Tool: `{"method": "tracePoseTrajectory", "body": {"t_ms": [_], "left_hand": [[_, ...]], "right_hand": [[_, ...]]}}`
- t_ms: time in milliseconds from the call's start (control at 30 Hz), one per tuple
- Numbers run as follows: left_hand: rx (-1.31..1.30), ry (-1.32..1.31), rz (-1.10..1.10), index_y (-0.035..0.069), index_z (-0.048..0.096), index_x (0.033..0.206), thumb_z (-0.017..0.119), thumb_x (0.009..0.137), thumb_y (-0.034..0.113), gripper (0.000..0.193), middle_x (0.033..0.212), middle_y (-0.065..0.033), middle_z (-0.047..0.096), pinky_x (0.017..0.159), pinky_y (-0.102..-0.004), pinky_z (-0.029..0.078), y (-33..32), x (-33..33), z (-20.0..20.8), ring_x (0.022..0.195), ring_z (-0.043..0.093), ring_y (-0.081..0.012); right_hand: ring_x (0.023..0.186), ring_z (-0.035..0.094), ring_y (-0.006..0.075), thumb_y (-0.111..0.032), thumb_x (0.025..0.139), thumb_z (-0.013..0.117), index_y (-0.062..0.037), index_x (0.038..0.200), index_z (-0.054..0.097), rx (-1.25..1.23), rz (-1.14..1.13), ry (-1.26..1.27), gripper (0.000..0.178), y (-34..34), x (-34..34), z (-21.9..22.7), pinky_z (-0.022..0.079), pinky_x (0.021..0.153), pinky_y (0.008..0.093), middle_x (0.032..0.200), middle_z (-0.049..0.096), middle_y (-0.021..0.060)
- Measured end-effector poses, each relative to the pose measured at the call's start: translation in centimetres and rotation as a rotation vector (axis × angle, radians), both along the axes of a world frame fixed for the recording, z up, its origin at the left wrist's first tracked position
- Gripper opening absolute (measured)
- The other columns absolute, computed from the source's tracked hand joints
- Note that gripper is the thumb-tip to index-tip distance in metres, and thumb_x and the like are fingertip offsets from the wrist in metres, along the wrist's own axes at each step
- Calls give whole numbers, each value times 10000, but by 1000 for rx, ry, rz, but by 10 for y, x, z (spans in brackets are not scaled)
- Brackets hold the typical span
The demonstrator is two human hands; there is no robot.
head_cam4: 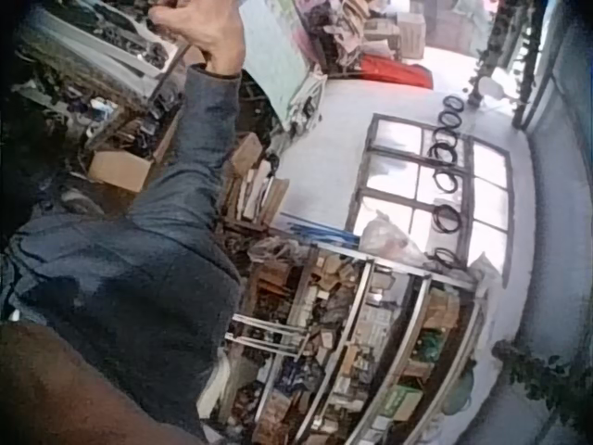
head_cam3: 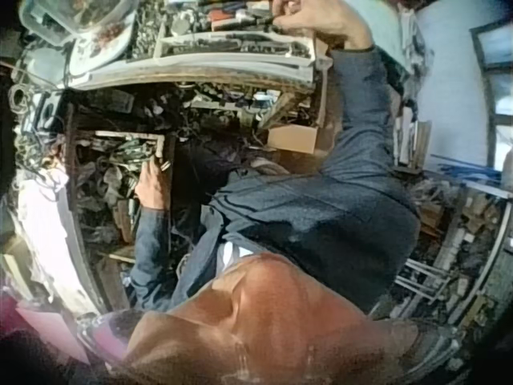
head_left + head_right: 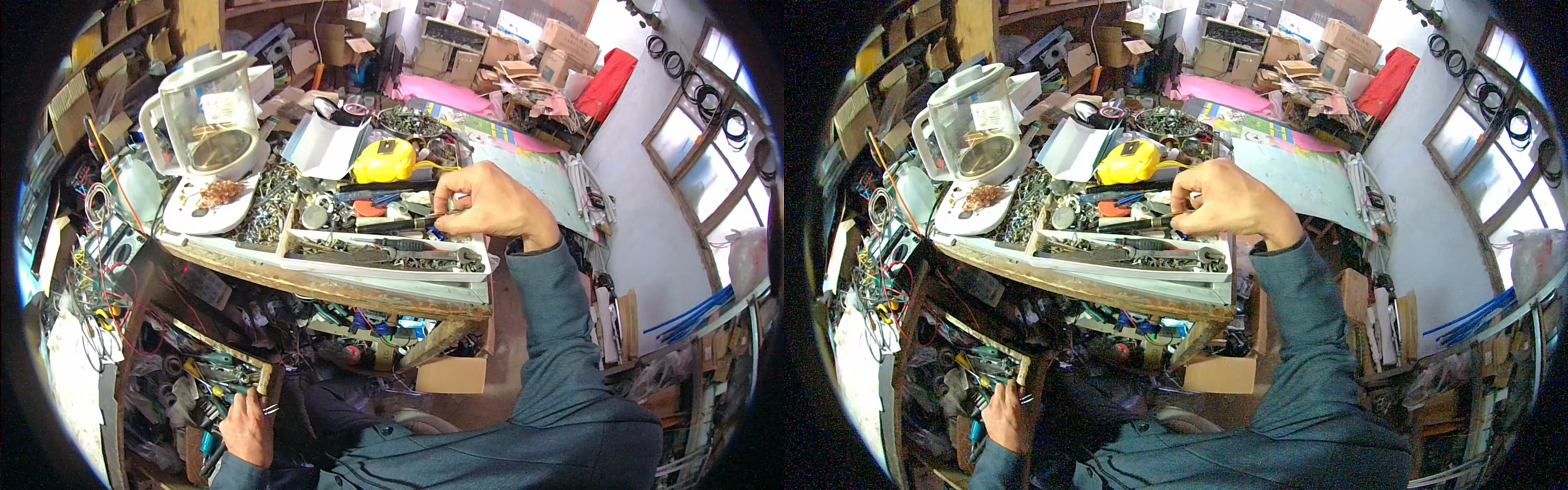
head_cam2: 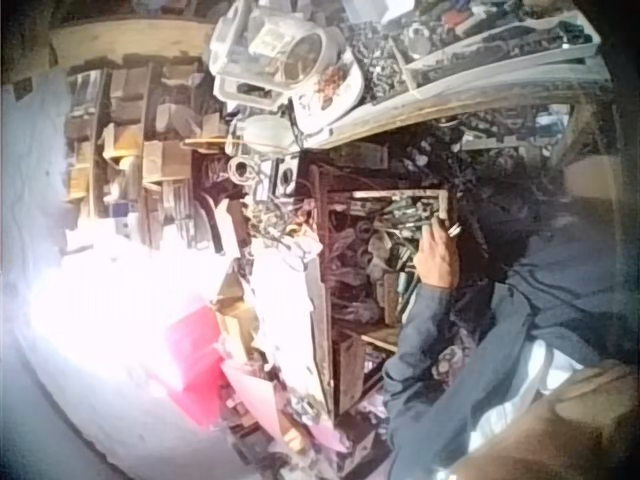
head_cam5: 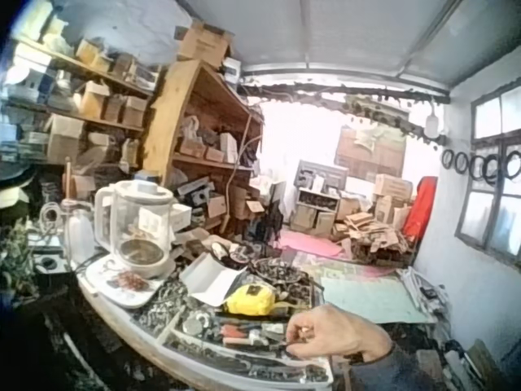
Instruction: The person sits at a cluttered workbench and repeatedly picks up small electronic components, aligns them, and appears to join or inspect them by hand. The person occasionally reaches for tools or other items on the bench but primarily handles the small parts directly.
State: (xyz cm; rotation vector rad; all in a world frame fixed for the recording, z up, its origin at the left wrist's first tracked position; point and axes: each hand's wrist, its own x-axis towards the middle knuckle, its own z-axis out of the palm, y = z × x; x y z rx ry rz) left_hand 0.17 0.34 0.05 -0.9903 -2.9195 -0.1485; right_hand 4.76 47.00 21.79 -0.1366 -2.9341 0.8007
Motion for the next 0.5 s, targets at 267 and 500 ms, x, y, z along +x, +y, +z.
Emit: {"method": "tracePoseTrajectory", "body": {"t_ms": [267,500], "left_hand": [[79,59,-25,49,608,1157,680,935,190,272,889,-115,567,551,-446,479,3,2,4,736,626,-337],[-26,51,39,88,596,1148,702,886,180,298,938,-72,567,623,-424,509,-2,2,-6,865,651,-282]], "right_hand": [[714,695,152,-170,833,740,-7,874,743,-266,-49,-13,168,-25,0,-22,548,692,316,762,732,98],[737,724,246,-188,810,740,-31,909,774,49,-81,44,189,16,21,-16,552,710,359,827,747,146]]}}
